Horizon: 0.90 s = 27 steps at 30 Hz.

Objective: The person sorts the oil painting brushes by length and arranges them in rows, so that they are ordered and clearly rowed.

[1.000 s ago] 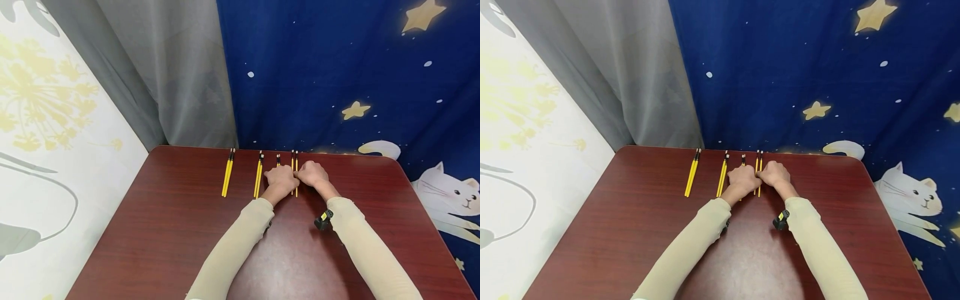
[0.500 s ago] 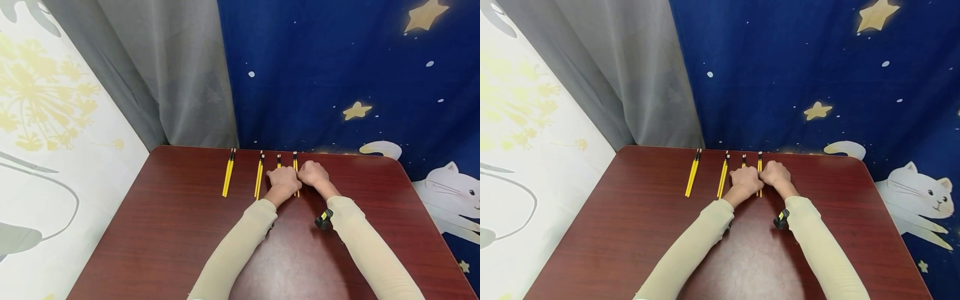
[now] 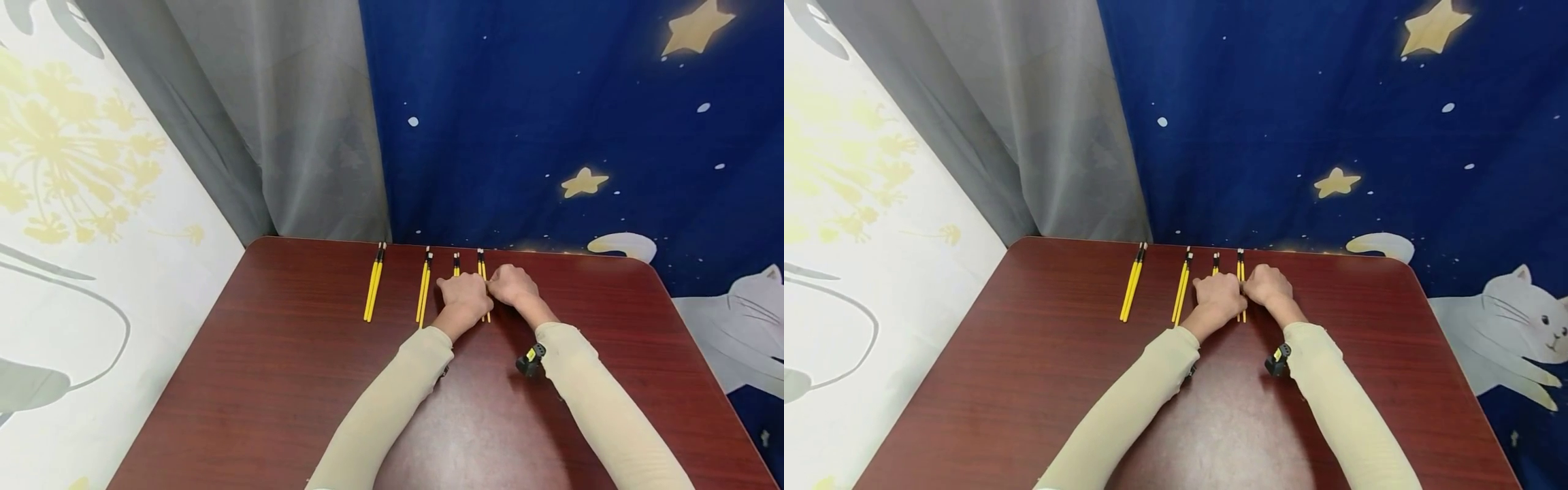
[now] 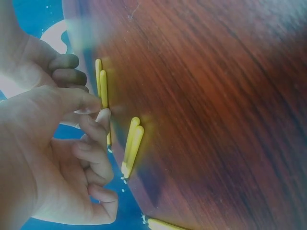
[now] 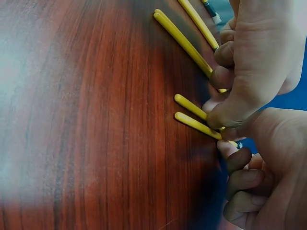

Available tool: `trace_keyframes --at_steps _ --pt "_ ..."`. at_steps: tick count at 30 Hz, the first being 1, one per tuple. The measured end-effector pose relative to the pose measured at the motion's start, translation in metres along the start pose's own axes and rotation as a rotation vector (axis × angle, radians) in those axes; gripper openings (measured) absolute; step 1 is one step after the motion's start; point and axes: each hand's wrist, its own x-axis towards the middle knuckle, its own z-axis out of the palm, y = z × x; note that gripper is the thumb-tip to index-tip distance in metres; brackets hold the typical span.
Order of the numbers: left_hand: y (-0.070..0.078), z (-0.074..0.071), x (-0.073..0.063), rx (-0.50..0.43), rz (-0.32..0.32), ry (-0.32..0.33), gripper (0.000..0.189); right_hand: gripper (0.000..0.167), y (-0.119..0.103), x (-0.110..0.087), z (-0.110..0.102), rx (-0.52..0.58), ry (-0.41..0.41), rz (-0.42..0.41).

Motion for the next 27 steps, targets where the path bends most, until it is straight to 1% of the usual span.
trace_keyframes --at_steps 2,7,10,13,16,19,22,24,27 --pt "0.000 0.000 -0.001 0.000 0.005 0.005 0.019 0.043 -0.001 -0.001 0.001 0.002 0.001 0.005" --pt "-0.001 -0.001 -0.003 -0.002 0.014 0.019 0.019 0.037 -0.005 -0.006 0.004 0.006 0.011 -0.006" --pt "-0.004 -0.002 -0.005 -0.011 0.027 0.018 0.019 0.038 -0.007 -0.009 0.005 0.007 0.021 -0.010" --pt "-0.007 -0.003 -0.006 -0.029 0.051 0.016 0.019 0.043 -0.008 -0.012 0.005 0.006 0.050 0.002" --pt "-0.013 -0.006 -0.006 -0.051 0.081 0.022 0.021 0.044 -0.010 -0.017 0.006 0.013 0.100 0.013" --pt "-0.023 -0.011 -0.004 -0.062 0.103 0.051 0.026 0.039 -0.011 -0.021 0.007 0.032 0.157 0.020" --pt "-0.038 -0.012 0.002 -0.082 0.126 0.105 0.031 0.035 -0.012 -0.024 0.009 0.046 0.207 0.015" --pt "-0.049 -0.013 0.006 -0.130 0.137 0.132 0.028 0.031 -0.012 -0.026 0.011 0.058 0.230 0.002" --pt "-0.063 -0.016 0.012 -0.231 0.165 0.135 0.024 0.023 -0.012 -0.029 0.014 0.070 0.251 -0.031"
